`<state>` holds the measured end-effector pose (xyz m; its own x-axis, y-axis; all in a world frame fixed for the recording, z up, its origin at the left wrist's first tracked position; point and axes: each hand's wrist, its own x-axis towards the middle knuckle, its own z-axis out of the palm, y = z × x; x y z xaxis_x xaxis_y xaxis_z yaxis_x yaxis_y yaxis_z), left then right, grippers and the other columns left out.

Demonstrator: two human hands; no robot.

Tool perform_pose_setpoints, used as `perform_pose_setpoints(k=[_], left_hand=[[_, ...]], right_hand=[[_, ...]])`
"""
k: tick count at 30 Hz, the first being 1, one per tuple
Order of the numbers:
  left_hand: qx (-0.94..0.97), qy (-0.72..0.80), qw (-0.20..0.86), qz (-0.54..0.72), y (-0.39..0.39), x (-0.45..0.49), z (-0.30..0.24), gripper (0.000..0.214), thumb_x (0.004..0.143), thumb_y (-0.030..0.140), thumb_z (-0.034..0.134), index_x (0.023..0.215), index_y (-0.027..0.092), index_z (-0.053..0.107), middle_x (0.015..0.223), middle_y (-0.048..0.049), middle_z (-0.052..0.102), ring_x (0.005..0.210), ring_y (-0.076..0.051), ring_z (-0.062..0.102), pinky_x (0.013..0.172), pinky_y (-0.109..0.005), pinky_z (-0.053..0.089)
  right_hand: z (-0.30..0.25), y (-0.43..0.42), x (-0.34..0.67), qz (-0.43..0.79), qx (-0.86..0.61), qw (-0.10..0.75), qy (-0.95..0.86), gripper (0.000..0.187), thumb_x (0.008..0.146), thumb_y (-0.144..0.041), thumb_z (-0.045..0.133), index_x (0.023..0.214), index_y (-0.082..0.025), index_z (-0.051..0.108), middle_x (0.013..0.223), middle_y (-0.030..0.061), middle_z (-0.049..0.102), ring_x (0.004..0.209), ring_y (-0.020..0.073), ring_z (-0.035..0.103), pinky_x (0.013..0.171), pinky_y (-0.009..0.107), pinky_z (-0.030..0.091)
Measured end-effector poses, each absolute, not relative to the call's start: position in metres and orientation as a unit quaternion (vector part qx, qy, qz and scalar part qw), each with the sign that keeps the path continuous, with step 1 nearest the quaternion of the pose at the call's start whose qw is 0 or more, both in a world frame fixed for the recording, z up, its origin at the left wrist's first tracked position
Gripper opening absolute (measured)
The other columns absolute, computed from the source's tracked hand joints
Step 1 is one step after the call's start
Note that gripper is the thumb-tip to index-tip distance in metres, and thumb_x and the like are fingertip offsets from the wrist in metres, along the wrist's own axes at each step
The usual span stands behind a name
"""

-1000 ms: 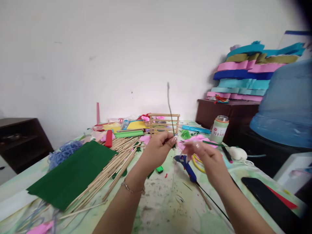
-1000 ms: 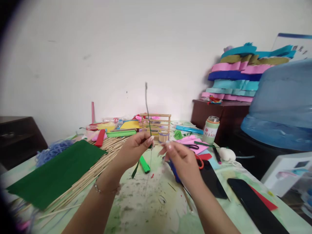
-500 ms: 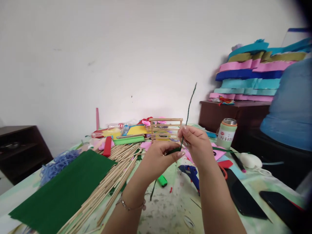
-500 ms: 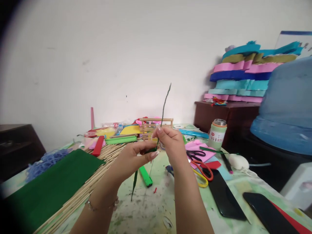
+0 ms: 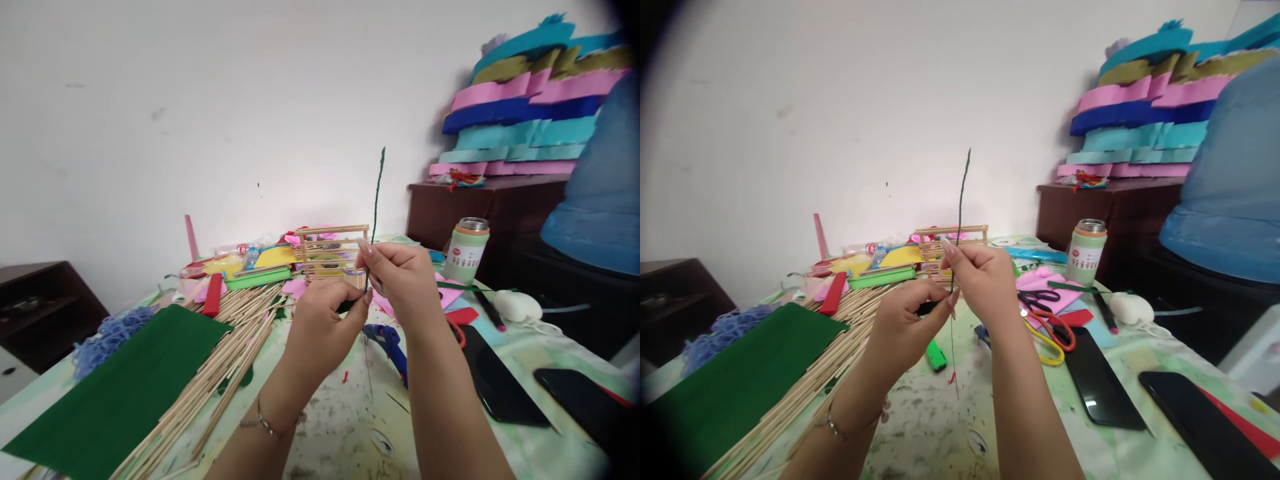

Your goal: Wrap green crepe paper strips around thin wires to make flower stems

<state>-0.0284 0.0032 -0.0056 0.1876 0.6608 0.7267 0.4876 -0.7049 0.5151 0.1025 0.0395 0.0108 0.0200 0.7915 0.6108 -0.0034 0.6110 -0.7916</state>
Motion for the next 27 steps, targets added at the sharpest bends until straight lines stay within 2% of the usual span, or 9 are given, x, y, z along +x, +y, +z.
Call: perform_pose_setpoints(k=[5,7,10,13,19,27], left_hand=[[0.78,0.367,0.131,0.49,0.003,-0.028,-0.005,0.018,0.088,0.024,0.058,0.075,0.018,0.069,0.074,-0.0025,0.072,0.07,-0.015,0.063,0.073,-0.028,0.05],[0.775,0.383,0.138,0.483,0.002,-0.026,-0.006,0.012,0.086,0.027,0.062,0.087,0.019,0.072,0.086,-0.0048,0.074,0.078,-0.017,0.065,0.077,-0.031,0.051],[0.751,0.409,0.125,0.503,0.001,-0.022,-0.011,0.021,0.08,0.032,0.069,0.097,0.019,0.071,0.095,-0.0069,0.074,0.083,-0.02,0.066,0.078,-0.033,0.052],[0.739,0.417,0.078,0.523,0.001,-0.02,-0.013,0.012,0.084,0.029,0.064,0.088,0.02,0.072,0.088,-0.0049,0.074,0.079,-0.018,0.066,0.077,-0.032,0.051],[0.751,0.432,-0.01,0.499,0.002,-0.025,-0.009,0.014,0.085,0.021,0.059,0.078,0.019,0.07,0.078,-0.0043,0.073,0.071,-0.017,0.063,0.073,-0.031,0.047],[0.755,0.433,-0.02,0.492,0.002,-0.027,-0.009,0.018,0.087,0.021,0.056,0.071,0.019,0.064,0.071,-0.0028,0.069,0.066,-0.016,0.059,0.065,-0.029,0.043]], right_hand=[[0.014,0.038,0.105,0.27,-0.33,0.654,-0.625,0.041,0.079,-0.053,0.064,0.057,-0.018,0.062,0.043,-0.006,0.035,0.043,0.0074,0.031,0.044,0.024,0.024],[0.014,0.038,0.107,0.234,-0.351,0.657,-0.625,0.042,0.079,-0.054,0.064,0.057,-0.018,0.063,0.043,-0.0058,0.036,0.043,0.0078,0.033,0.045,0.025,0.026],[0.014,0.037,0.108,0.172,-0.376,0.659,-0.628,0.042,0.081,-0.052,0.063,0.057,-0.018,0.064,0.042,-0.0053,0.037,0.045,0.0084,0.035,0.046,0.025,0.027],[0.014,0.035,0.107,0.132,-0.386,0.641,-0.65,0.039,0.083,-0.046,0.061,0.057,-0.017,0.065,0.043,-0.0049,0.037,0.046,0.0085,0.035,0.046,0.025,0.026],[0.014,0.033,0.099,0.084,-0.407,0.624,-0.661,0.037,0.085,-0.042,0.059,0.058,-0.017,0.066,0.044,-0.0048,0.033,0.047,0.0087,0.032,0.046,0.026,0.023],[0.015,0.032,0.097,0.078,-0.415,0.622,-0.66,0.04,0.086,-0.042,0.057,0.056,-0.017,0.064,0.043,-0.0045,0.034,0.046,0.0089,0.031,0.046,0.026,0.024]])
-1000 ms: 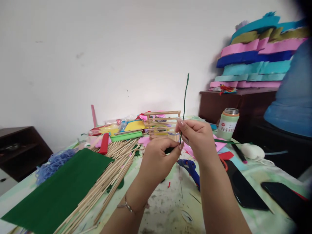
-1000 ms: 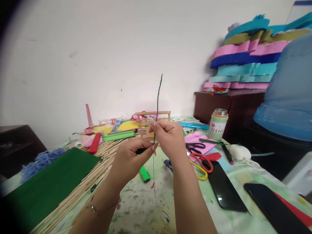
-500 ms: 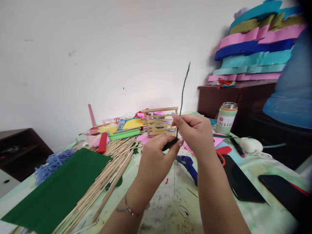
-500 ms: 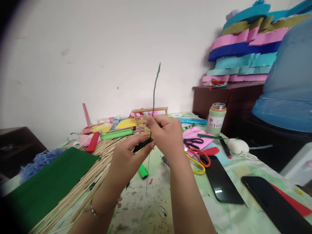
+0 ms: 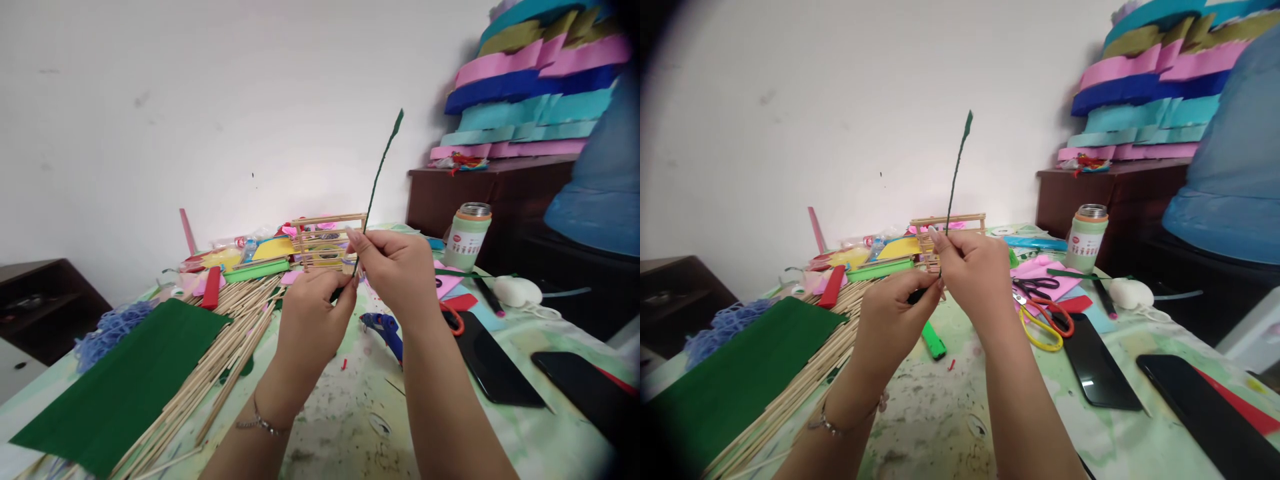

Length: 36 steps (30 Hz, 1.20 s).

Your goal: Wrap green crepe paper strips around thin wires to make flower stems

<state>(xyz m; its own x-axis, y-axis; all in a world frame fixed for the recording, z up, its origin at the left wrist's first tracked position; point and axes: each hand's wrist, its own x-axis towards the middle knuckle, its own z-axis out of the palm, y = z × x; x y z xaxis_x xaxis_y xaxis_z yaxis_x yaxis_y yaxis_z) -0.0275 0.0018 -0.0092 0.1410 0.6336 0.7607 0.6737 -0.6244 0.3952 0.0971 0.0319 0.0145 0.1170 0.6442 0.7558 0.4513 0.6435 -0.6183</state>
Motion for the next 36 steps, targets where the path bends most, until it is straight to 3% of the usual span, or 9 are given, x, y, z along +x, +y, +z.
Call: perform_pose_setpoints(k=[9,13,18,28,32,36], left_hand=[[-0.741,-0.442,0.032,-0.504,0.005,-0.028,-0.011,0.016,0.083,0.016,0.062,0.067,0.017,0.06,0.068,-0.0011,0.066,0.065,-0.015,0.056,0.062,-0.028,0.042],[-0.75,-0.445,0.006,-0.489,0.006,-0.028,-0.013,0.004,0.083,0.015,0.064,0.082,0.018,0.067,0.081,-0.0018,0.071,0.077,-0.017,0.063,0.071,-0.031,0.047],[-0.735,-0.436,-0.004,-0.52,0.005,-0.024,-0.015,0.019,0.083,0.017,0.066,0.101,0.015,0.067,0.102,-0.0076,0.071,0.094,-0.02,0.064,0.082,-0.033,0.051],[-0.727,-0.459,-0.063,-0.507,0.003,-0.029,-0.007,0.012,0.082,0.017,0.063,0.071,0.016,0.067,0.074,-0.0028,0.071,0.071,-0.016,0.063,0.068,-0.029,0.046],[-0.762,-0.424,-0.028,-0.488,0.004,-0.033,-0.007,0.011,0.086,0.017,0.058,0.082,0.016,0.068,0.083,-0.0041,0.073,0.078,-0.017,0.064,0.069,-0.028,0.045],[-0.773,-0.404,-0.051,-0.487,0.004,-0.038,-0.006,0.014,0.088,0.016,0.055,0.082,0.018,0.068,0.08,-0.0015,0.072,0.077,-0.015,0.064,0.069,-0.026,0.046]], right_hand=[[0.014,0.032,0.095,0.064,-0.409,0.632,-0.655,0.036,0.085,-0.037,0.059,0.056,-0.016,0.064,0.044,-0.0057,0.031,0.046,0.0081,0.03,0.046,0.025,0.023],[0.015,0.033,0.096,0.057,-0.403,0.63,-0.661,0.041,0.085,-0.035,0.059,0.049,-0.016,0.057,0.044,-0.0053,0.032,0.047,0.0077,0.03,0.046,0.025,0.024],[0.015,0.035,0.1,0.058,-0.396,0.639,-0.657,0.037,0.085,-0.035,0.06,0.053,-0.017,0.059,0.043,-0.0052,0.036,0.046,0.0077,0.033,0.045,0.025,0.025],[0.016,0.029,0.094,0.035,-0.367,0.624,-0.689,0.047,0.086,-0.033,0.06,0.045,-0.017,0.043,0.044,-0.006,0.027,0.045,0.0065,0.027,0.044,0.025,0.021],[0.016,0.029,0.093,0.032,-0.371,0.648,-0.664,0.048,0.085,-0.033,0.061,0.044,-0.017,0.043,0.042,-0.0056,0.03,0.044,0.0068,0.029,0.044,0.026,0.023],[0.016,0.031,0.098,0.17,-0.342,0.657,-0.65,0.043,0.081,-0.043,0.066,0.049,-0.018,0.053,0.043,-0.0059,0.034,0.044,0.007,0.031,0.042,0.024,0.025]])
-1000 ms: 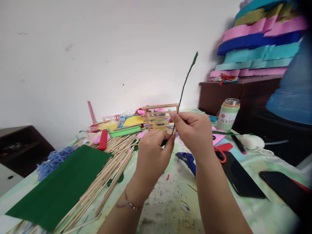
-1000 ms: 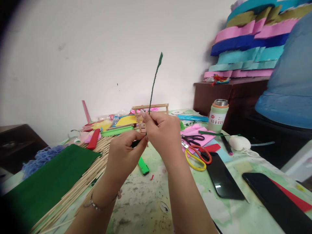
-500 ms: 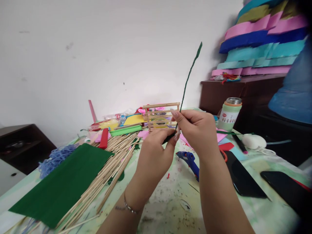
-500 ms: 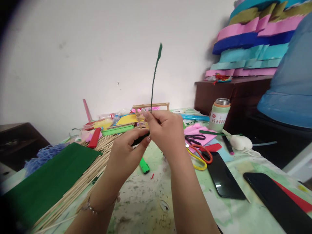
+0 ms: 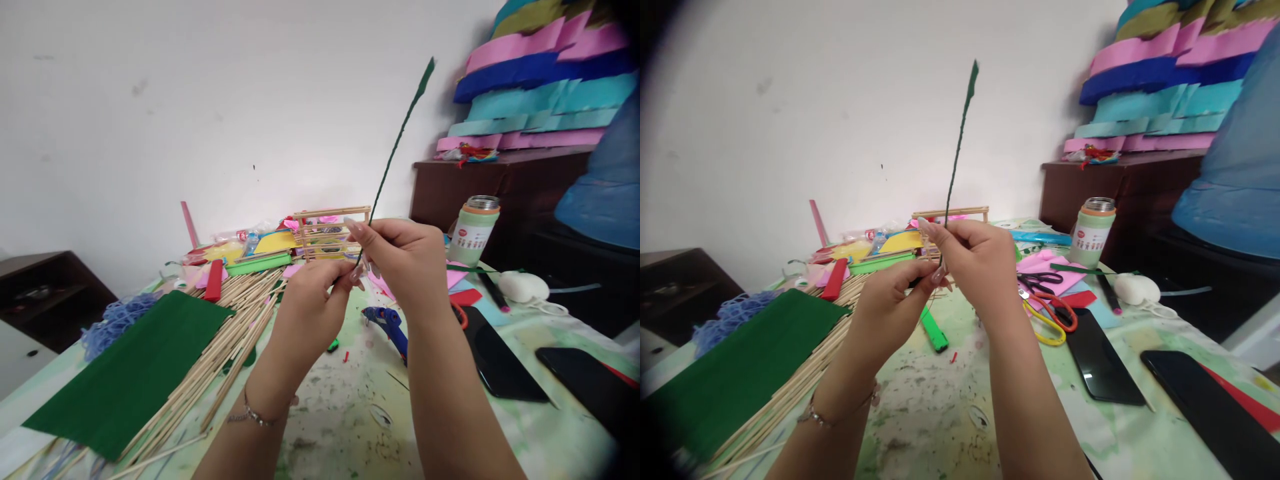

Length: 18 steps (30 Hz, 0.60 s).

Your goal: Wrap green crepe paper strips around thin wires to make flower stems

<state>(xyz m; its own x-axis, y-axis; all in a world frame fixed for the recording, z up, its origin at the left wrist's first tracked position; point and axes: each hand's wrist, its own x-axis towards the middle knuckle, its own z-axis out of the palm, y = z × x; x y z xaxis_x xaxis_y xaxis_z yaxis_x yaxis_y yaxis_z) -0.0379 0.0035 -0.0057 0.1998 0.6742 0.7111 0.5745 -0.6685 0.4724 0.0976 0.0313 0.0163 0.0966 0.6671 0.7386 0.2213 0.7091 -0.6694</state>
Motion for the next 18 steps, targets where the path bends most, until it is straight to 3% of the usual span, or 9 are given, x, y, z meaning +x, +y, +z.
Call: perform_pose_setpoints(k=[3,6,13,18], left_hand=[[0.747,0.426,0.109,0.498,0.0039,-0.039,-0.0051,0.019,0.087,0.013,0.056,0.071,0.018,0.065,0.071,0.0009,0.07,0.068,-0.012,0.062,0.064,-0.024,0.045],[0.735,0.449,0.113,0.496,0.0055,-0.0375,-0.0068,0.02,0.084,0.01,0.056,0.067,0.018,0.062,0.068,0.0011,0.069,0.064,-0.012,0.061,0.06,-0.024,0.044],[0.751,0.437,-0.017,0.494,0.0059,-0.0339,-0.0096,0.007,0.084,0.017,0.063,0.084,0.018,0.07,0.081,-0.0024,0.074,0.073,-0.016,0.066,0.066,-0.027,0.048],[0.757,0.433,-0.09,0.481,0.0022,-0.0324,-0.0076,0.009,0.084,0.019,0.063,0.086,0.016,0.071,0.083,-0.0058,0.075,0.076,-0.019,0.068,0.067,-0.03,0.049]], right_hand=[[0.0164,0.0333,0.1005,0.251,-0.285,0.637,-0.671,0.041,0.078,-0.045,0.069,0.052,-0.018,0.054,0.047,-0.006,0.036,0.047,0.0065,0.031,0.042,0.023,0.025],[0.0173,0.0323,0.0987,0.256,-0.268,0.637,-0.676,0.042,0.075,-0.041,0.074,0.05,-0.017,0.049,0.047,-0.0067,0.035,0.047,0.0058,0.031,0.043,0.023,0.024],[0.0183,0.0302,0.0963,0.232,-0.334,0.658,-0.634,0.043,0.073,-0.04,0.076,0.048,-0.017,0.049,0.045,-0.0068,0.035,0.046,0.0052,0.03,0.041,0.023,0.021],[0.0168,0.0337,0.0976,0.205,-0.364,0.664,-0.62,0.047,0.071,-0.045,0.076,0.046,-0.017,0.047,0.043,-0.0073,0.032,0.044,0.0049,0.027,0.04,0.023,0.02]])
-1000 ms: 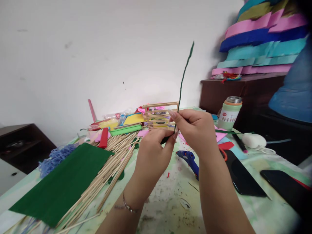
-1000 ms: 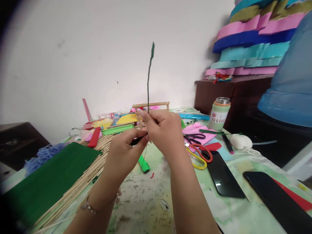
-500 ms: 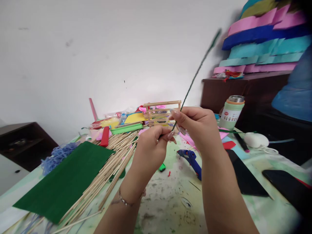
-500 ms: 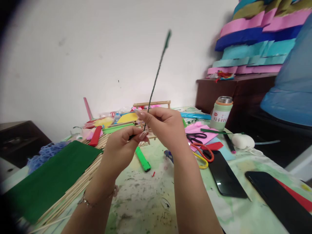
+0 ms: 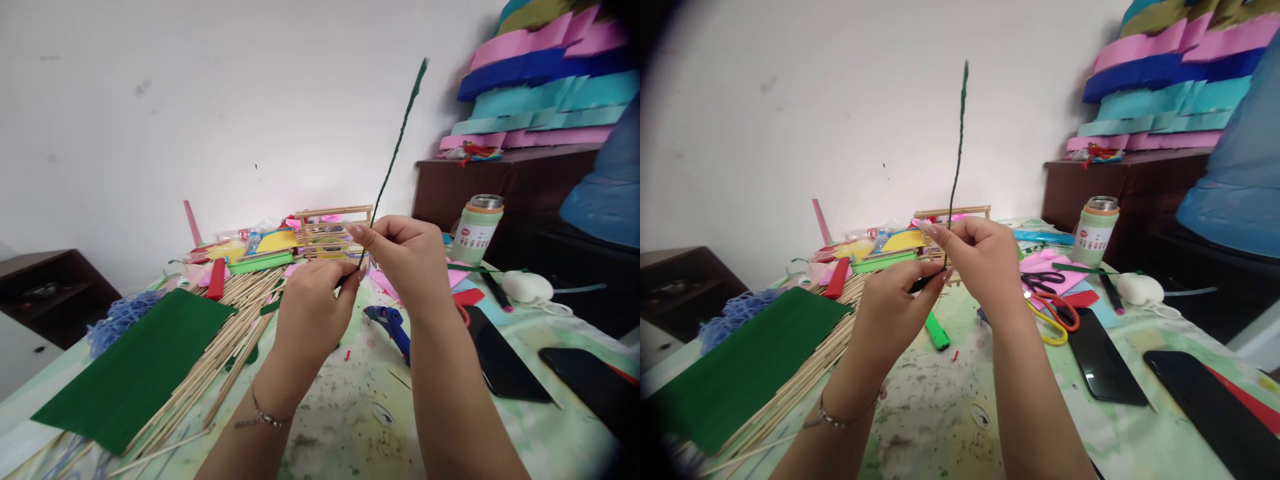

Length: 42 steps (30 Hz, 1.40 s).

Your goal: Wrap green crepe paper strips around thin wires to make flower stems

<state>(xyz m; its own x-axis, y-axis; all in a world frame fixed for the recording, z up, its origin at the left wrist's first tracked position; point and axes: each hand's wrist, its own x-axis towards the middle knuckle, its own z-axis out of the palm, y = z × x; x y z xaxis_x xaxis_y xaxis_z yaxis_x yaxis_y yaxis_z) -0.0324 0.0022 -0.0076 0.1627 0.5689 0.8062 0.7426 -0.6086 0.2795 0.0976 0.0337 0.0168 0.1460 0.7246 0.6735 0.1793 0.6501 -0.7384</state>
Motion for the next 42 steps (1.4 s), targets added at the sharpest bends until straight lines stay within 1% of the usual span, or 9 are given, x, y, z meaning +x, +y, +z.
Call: perform_pose_setpoints(k=[8,13,15,18,20,22,28,34,42], left_hand=[[-0.754,-0.443,0.091,-0.477,-0.001,-0.031,-0.006,0.011,0.084,0.019,0.06,0.077,0.017,0.067,0.073,-0.0035,0.071,0.066,-0.016,0.062,0.062,-0.029,0.044],[-0.758,-0.432,0.034,-0.488,0.0,-0.031,-0.005,0.01,0.085,0.017,0.058,0.08,0.018,0.067,0.074,-0.0022,0.071,0.064,-0.014,0.06,0.062,-0.027,0.044],[-0.76,-0.426,0.0,-0.49,0.0,-0.033,-0.003,0.01,0.085,0.017,0.059,0.08,0.018,0.068,0.071,-0.0009,0.07,0.063,-0.013,0.059,0.062,-0.026,0.044],[-0.763,-0.415,-0.065,-0.491,-0.002,-0.036,0.0,0.014,0.086,0.018,0.06,0.075,0.018,0.068,0.069,0.0007,0.07,0.065,-0.012,0.061,0.062,-0.024,0.045],[-0.759,-0.414,-0.095,-0.493,-0.003,-0.038,0.001,0.015,0.086,0.018,0.061,0.074,0.018,0.069,0.069,0.001,0.071,0.066,-0.011,0.062,0.063,-0.023,0.046],[-0.754,-0.42,-0.107,-0.493,-0.003,-0.038,0.0,0.015,0.085,0.02,0.062,0.074,0.018,0.071,0.07,0.0008,0.071,0.066,-0.012,0.063,0.062,-0.024,0.046],[-0.731,-0.46,-0.037,-0.503,-0.001,-0.033,-0.003,0.011,0.083,0.022,0.064,0.079,0.019,0.074,0.068,0.0002,0.072,0.06,-0.013,0.061,0.055,-0.025,0.044],[-0.722,-0.471,0.036,-0.506,-0.004,-0.03,-0.005,0.014,0.084,0.022,0.062,0.077,0.019,0.073,0.06,0.0006,0.068,0.056,-0.012,0.058,0.054,-0.025,0.042],[-0.723,-0.474,0.08,-0.496,-0.004,-0.027,-0.007,0.015,0.086,0.022,0.059,0.082,0.018,0.073,0.067,-0.002,0.071,0.056,-0.013,0.059,0.056,-0.027,0.043]], right_hand=[[0.018,0.031,0.091,0.203,-0.359,0.68,-0.606,0.05,0.069,-0.042,0.078,0.045,-0.019,0.04,0.043,-0.0074,0.031,0.043,0.0051,0.026,0.039,0.023,0.02],[0.018,0.031,0.093,0.216,-0.353,0.685,-0.6,0.052,0.064,-0.041,0.082,0.045,-0.019,0.039,0.042,-0.0081,0.031,0.042,0.0049,0.027,0.038,0.023,0.02],[0.017,0.033,0.097,0.243,-0.336,0.671,-0.614,0.048,0.065,-0.043,0.081,0.047,-0.019,0.043,0.043,-0.0081,0.033,0.042,0.0052,0.029,0.039,0.023,0.021],[0.016,0.036,0.105,0.29,-0.266,0.618,-0.681,0.034,0.074,-0.044,0.074,0.057,-0.018,0.058,0.052,-0.0053,0.045,0.048,0.0073,0.04,0.044,0.024,0.03],[0.014,0.038,0.109,0.289,-0.225,0.598,-0.713,0.024,0.078,-0.037,0.072,0.063,-0.019,0.065,0.06,-0.0032,0.052,0.056,0.0093,0.047,0.05,0.025,0.036],[0.013,0.04,0.111,0.265,-0.216,0.606,-0.719,0.021,0.077,-0.03,0.073,0.062,-0.019,0.066,0.063,-0.0026,0.052,0.061,0.0103,0.049,0.054,0.026,0.038],[0.012,0.042,0.104,0.215,-0.234,0.661,-0.68,0.026,0.074,-0.023,0.075,0.056,-0.019,0.058,0.063,-0.0035,0.048,0.062,0.01,0.046,0.056,0.027,0.036],[0.011,0.042,0.099,0.205,-0.245,0.669,-0.671,0.028,0.076,-0.025,0.074,0.056,-0.018,0.055,0.063,-0.0035,0.045,0.061,0.0097,0.044,0.056,0.027,0.035],[0.014,0.037,0.095,0.185,-0.273,0.686,-0.648,0.033,0.074,-0.024,0.076,0.052,-0.018,0.052,0.06,-0.0041,0.045,0.058,0.009,0.042,0.057,0.027,0.036]])
